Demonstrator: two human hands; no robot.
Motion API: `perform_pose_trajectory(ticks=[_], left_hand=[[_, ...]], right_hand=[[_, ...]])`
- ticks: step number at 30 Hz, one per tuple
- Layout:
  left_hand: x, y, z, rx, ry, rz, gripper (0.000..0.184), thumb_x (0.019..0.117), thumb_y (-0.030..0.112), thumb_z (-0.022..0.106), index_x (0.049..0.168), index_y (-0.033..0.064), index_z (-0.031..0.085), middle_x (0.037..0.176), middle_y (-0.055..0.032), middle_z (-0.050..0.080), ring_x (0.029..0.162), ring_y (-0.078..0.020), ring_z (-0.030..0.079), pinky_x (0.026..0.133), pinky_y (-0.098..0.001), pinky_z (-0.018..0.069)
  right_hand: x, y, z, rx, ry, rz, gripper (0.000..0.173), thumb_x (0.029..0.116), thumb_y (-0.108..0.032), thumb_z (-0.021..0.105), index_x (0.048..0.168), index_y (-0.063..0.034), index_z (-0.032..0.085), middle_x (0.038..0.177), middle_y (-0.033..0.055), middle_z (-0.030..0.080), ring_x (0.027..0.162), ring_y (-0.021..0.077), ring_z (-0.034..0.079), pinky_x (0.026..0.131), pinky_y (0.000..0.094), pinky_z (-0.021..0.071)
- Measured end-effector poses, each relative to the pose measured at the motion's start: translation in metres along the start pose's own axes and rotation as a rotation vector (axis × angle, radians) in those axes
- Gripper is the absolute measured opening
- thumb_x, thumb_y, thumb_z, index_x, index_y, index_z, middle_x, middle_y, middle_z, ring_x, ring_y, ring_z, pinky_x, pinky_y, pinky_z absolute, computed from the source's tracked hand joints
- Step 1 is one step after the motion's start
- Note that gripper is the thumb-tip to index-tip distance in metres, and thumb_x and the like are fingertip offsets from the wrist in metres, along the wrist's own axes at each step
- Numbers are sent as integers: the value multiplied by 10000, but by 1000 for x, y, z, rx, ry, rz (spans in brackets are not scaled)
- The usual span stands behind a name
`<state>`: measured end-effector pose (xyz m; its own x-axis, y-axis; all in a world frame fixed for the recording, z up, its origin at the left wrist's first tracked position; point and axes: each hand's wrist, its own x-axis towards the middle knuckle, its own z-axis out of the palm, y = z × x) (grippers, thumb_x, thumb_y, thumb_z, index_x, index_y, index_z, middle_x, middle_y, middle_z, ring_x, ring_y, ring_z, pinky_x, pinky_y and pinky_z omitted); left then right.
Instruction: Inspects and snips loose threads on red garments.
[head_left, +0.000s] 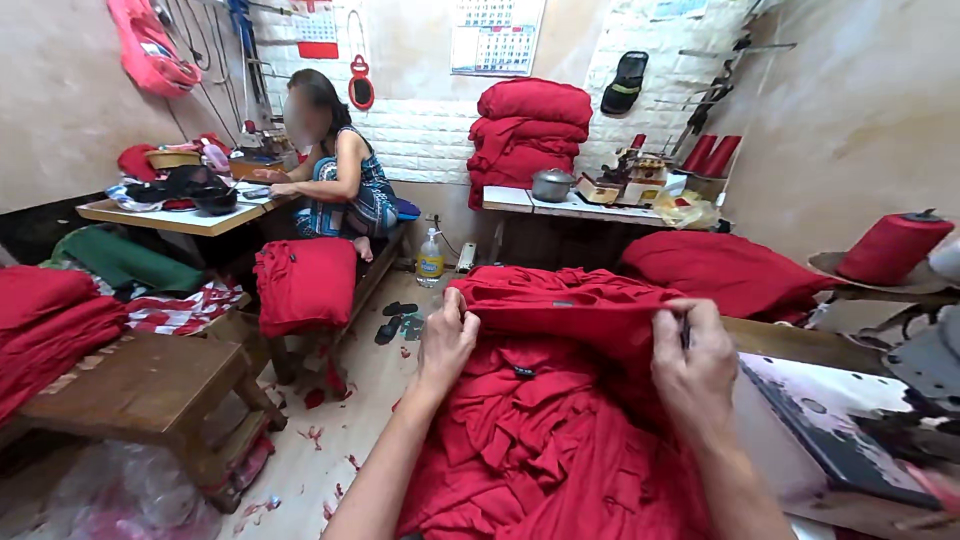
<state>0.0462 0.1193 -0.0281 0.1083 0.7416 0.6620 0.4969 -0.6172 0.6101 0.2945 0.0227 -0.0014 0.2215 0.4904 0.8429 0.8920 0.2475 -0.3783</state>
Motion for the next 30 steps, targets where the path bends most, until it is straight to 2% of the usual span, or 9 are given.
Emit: perform_pose_trajectory(ticks=[3,6,8,14,18,20,25,27,30], left_hand=[[10,5,-5,-65,-163,-126,255,1016,173,523,1058,-52,636,841,-158,647,805,-254,639,784,-433,517],[20,0,-15,-272,-286,-240,363,1102,209,377,1167,-59,612,799,-78,621,661,-113,578,678,-299,510],[22,-2,-22,-370,-332,-261,422,1115,220,289,1176,-56,602,783,-52,619,629,-84,565,644,-264,498],[21,-8,-27,-428,-376,-219,368,1086,137,295,1187,-73,580,823,-68,636,667,-84,612,692,-268,543],[24,0,-36,-254,-490,-142,335,1041,216,545,1210,-64,619,1030,-167,659,893,-190,618,862,-379,508],[31,1,-33,-154,-385,-11,298,1030,203,588,1130,-62,678,1042,-193,695,986,-248,665,938,-439,516],[76,-4,12,62,23,314,224,983,187,654,955,-32,693,900,-153,677,865,-288,687,798,-466,561],[82,-13,33,127,-54,189,294,969,269,685,953,-24,697,884,-173,693,863,-335,699,790,-536,554],[72,-30,49,195,-333,-48,366,1004,308,640,1115,-37,691,1064,-244,704,1058,-419,677,933,-614,506]], right_hand=[[33,30,25,-90,-150,129,292,1062,-170,511,1107,95,624,908,312,659,861,500,667,759,662,485],[43,68,54,50,-462,350,329,1062,-188,525,1111,114,646,1042,314,644,1014,451,618,911,639,437],[40,76,61,122,-469,392,297,1050,-170,548,1058,108,654,977,266,634,933,369,597,862,575,436],[35,73,60,153,-408,381,270,1046,-142,557,1010,114,637,896,232,609,849,313,566,805,529,430],[31,75,60,144,-388,379,285,1047,-166,562,990,106,624,884,231,592,848,330,562,796,549,420],[26,73,60,150,-344,371,298,1051,-182,554,1004,102,630,882,233,596,845,334,569,792,557,428],[17,62,54,99,-235,376,325,1061,-222,524,996,80,623,882,214,591,841,323,570,787,548,433],[15,64,53,91,-235,391,282,1039,-203,568,1013,70,636,881,210,601,835,332,576,774,563,435],[15,61,53,75,-284,422,229,998,-165,634,1091,44,637,926,214,639,856,356,613,776,583,463]])
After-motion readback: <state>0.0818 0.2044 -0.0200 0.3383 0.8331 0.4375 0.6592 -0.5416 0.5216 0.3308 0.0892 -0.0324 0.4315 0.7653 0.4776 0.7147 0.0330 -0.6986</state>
